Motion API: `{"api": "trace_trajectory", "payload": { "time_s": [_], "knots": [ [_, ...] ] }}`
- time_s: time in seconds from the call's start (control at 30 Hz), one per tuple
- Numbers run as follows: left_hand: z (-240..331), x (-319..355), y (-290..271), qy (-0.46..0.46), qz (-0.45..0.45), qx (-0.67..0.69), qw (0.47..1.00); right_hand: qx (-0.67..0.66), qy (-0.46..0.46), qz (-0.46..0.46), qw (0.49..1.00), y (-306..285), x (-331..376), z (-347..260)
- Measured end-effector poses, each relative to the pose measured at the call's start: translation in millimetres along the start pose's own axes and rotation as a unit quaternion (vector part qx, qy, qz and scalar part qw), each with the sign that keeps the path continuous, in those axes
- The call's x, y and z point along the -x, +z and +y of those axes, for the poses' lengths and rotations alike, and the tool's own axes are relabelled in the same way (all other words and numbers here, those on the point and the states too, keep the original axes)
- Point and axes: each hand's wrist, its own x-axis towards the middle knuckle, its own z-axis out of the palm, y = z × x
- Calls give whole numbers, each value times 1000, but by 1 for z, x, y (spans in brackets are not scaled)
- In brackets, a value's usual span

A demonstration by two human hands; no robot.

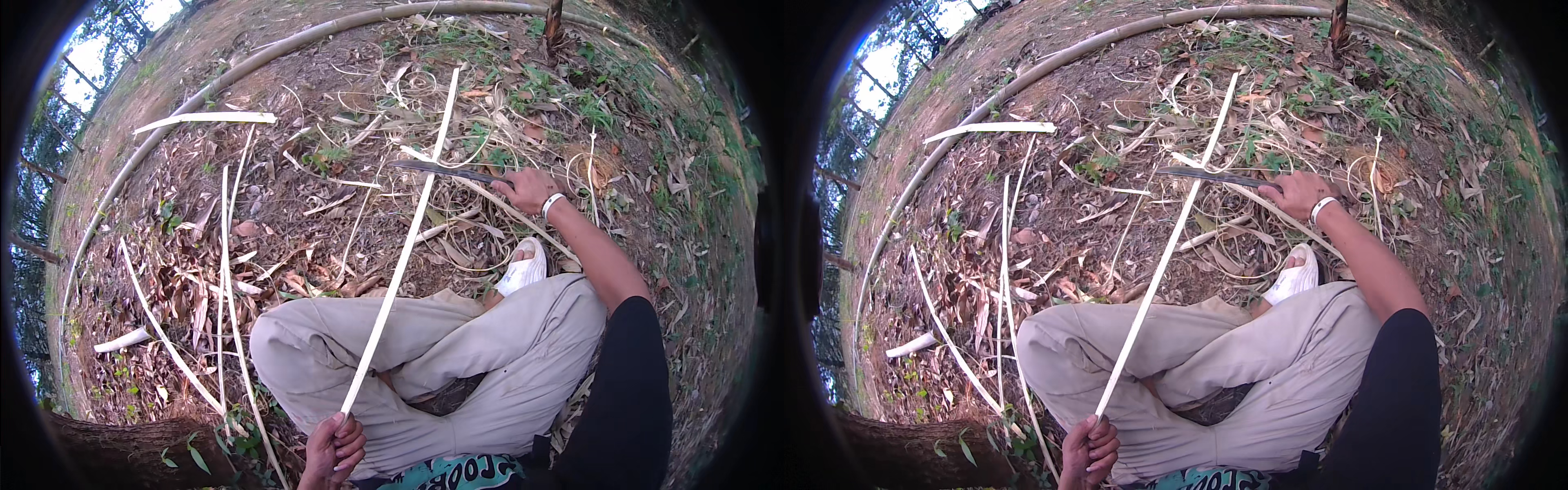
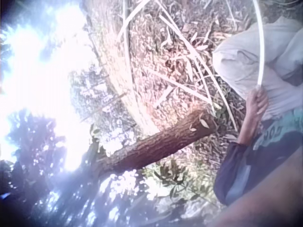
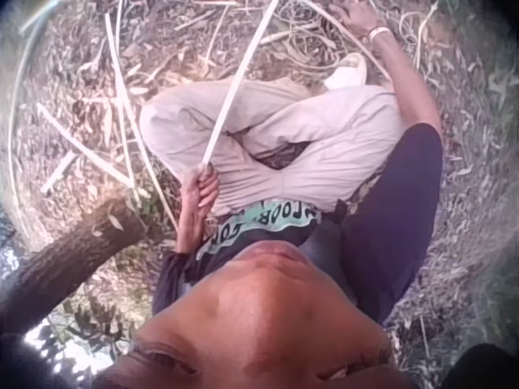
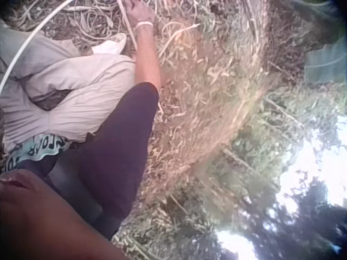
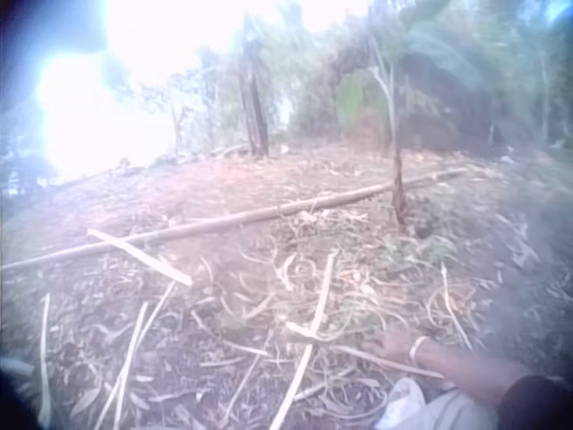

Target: The person sits on the ground and uses a machete to split long bamboo stalks into thin strips. They repeatedly position the bamboo, strike it with the blade, and separate the resulting strips, discarding the offcuts onto the surrounding ground.

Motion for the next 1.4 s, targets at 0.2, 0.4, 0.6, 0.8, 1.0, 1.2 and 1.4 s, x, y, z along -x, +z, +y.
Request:
{"api": "trace_trajectory", "payload": {
  "time_s": [0.2, 0.4, 0.6, 0.8, 1.0, 1.2, 1.4],
  "knots": [
    [0, -5, 1, 35, -15, 40, 998, 22, -238, -17, 971, 9, 23, -45],
    [-4, 7, 5, 45, -7, -15, 999, -39, 69, 92, 993, 21, -13, 24],
    [-5, -10, 27, 131, 44, -206, 969, -59, -106, 54, 991, 2, 43, -36],
    [13, -99, 87, 343, 31, -480, 807, -187, -117, 49, 974, -39, 93, -108],
    [34, -164, 129, 430, 24, -585, 687, -249, -157, 98, 951, -49, 132, -161],
    [27, -156, 127, 459, 10, -653, 603, -271, -178, 43, 945, -16, 133, -170],
    [24, -168, 125, 471, -2, -698, 540, -289, -201, 41, 935, -9, 140, -182]
  ]
}}
